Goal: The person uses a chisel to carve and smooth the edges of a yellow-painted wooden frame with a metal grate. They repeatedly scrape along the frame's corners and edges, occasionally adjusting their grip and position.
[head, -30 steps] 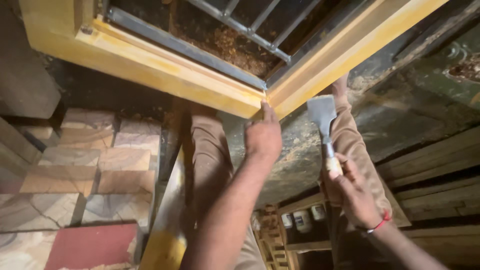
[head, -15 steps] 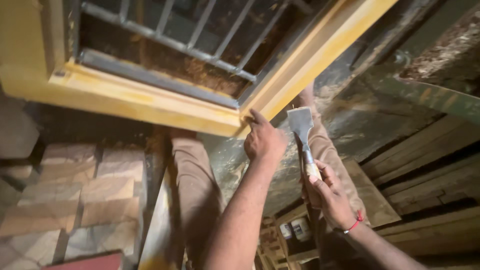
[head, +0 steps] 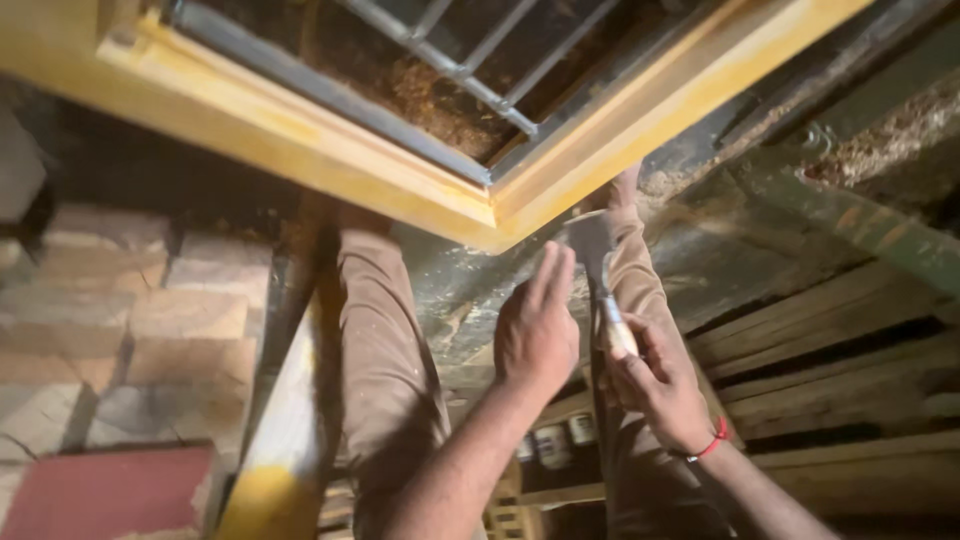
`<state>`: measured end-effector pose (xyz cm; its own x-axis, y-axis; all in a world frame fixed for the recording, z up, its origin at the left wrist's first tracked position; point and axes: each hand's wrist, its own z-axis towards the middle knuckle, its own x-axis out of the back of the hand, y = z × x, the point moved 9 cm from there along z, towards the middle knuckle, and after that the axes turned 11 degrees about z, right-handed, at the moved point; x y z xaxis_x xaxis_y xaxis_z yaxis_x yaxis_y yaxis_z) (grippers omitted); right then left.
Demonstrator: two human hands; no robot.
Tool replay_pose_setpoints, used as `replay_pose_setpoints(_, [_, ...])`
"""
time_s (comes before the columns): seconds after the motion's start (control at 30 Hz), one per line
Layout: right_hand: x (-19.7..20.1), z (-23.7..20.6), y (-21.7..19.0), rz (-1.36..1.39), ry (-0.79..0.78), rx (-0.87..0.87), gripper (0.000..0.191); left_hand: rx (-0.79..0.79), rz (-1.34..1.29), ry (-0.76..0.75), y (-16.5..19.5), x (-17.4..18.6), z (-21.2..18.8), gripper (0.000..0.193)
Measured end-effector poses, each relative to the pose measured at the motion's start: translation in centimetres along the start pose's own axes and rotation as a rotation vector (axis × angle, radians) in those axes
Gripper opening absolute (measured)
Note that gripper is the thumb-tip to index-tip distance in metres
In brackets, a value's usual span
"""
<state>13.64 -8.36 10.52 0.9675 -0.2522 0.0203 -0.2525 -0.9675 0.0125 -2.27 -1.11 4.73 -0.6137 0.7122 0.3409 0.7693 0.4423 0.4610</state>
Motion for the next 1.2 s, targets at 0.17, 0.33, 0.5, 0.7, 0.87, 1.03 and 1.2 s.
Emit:
replay_pose_setpoints(0.17, [-3.2, 1.2, -1.7, -0.216, -0.087, -0.065, 0.062, -0.131, 0.054, 0.112, -0.5, -1.3, -2.0, 0.06])
replay_pose_setpoints(0.33, [-7.3, 2.4, -5.2, -0.384, -0.226, 0.096, 0.059, -0.046, -0.166, 0.219, -2.7, -1.4, -0.2, 0.044])
replay_pose_setpoints(0.5, [-4.4, 4.0, -7.4, -0.377, 0.141, -0.288, 0.061, -0.004, -0.329, 0.356, -1.9, 0.2, 1.8, 0.042])
replay_pose_setpoints(0.7, [-5.9, 4.7, -10.7, -0.505, 0.128, -0.356, 0.055, 0.081, -0.417, 0.425, -2.2, 2.1, 1.8, 0.042])
replay_pose_setpoints(0.87, [-9.3, 4.8, -10.4, -0.518, 0.116, -0.36, 0.055, 0.123, -0.445, 0.447, -3.6, 2.9, 1.9, 0.037])
replay_pose_setpoints(1.03, [-10.1, 4.8, -9.9, -0.53, 0.08, -0.304, 0.051, 0.104, -0.413, 0.451, -3.8, 1.9, 1.9, 0.032])
replay_pose_setpoints(1.2, [-13.6, 5.3, -7.4, -0.537, -0.087, -0.246, 0.039, 0.128, -0.41, 0.37, -5.5, -0.1, 2.2, 0.031])
